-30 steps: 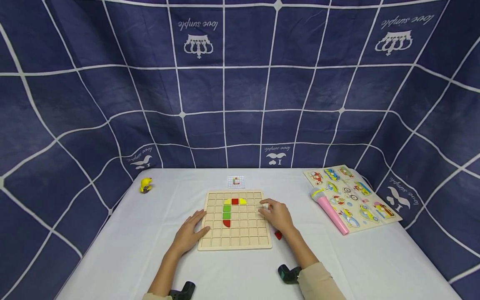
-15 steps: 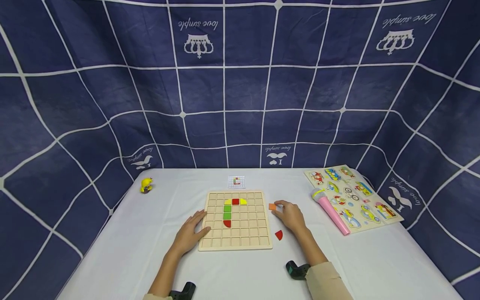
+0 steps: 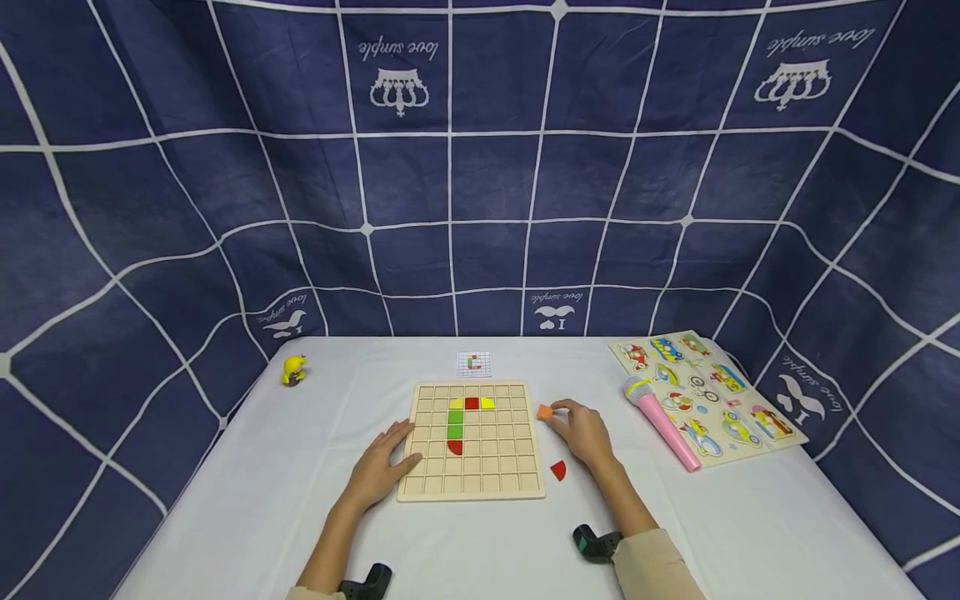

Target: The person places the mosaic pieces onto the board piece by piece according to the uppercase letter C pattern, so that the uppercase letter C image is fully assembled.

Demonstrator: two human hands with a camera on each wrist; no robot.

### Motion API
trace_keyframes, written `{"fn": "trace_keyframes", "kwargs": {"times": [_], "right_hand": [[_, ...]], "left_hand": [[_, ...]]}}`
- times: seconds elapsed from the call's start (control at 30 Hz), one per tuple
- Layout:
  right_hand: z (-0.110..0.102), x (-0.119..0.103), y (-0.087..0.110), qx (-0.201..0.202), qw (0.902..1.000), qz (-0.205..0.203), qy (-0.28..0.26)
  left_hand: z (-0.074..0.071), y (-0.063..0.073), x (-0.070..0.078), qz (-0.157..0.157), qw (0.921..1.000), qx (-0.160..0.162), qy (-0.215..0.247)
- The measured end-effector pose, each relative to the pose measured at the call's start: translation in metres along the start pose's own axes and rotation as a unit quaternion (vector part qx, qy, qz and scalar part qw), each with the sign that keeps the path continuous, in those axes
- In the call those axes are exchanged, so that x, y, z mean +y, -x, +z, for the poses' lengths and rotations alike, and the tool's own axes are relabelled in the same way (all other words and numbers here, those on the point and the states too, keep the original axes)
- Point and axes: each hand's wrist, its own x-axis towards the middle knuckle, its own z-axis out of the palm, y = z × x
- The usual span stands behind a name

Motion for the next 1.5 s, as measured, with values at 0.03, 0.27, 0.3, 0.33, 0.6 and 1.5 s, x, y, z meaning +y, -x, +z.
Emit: {"fn": "trace_keyframes", "kwargs": {"times": [0.03, 0.27, 0.3, 0.33, 0.6, 1.5], "right_hand": [[-0.001, -0.002, 0.000, 0.005, 0.9999, -0.007, -0.005], [0.001, -0.030, 0.006, 0.002, 0.9980, -0.051, -0.038], [0.003, -0.035, 0.007, -0.004, 0.9979, -0.052, -0.039], [0.005, -0.039, 0.009, -0.012, 0.9975, -0.055, -0.042], [0.026, -0.066, 0.019, -0.064, 0.9930, -0.088, -0.047], [0.053, -0.081, 0.025, -0.100, 0.9868, -0.127, -0.013]], "left_hand": [[0.000, 0.000, 0.000, 0.000, 1.0000, 0.000, -0.001], [0.000, 0.001, -0.001, 0.000, 1.0000, 0.002, -0.003], [0.000, 0.001, -0.001, 0.000, 1.0000, 0.002, -0.002], [0.000, 0.001, -0.002, 0.000, 1.0000, 0.001, -0.002], [0.000, 0.000, -0.002, 0.000, 1.0000, 0.000, 0.000], [0.000, -0.001, 0.001, -0.001, 1.0000, 0.000, 0.003]]}}
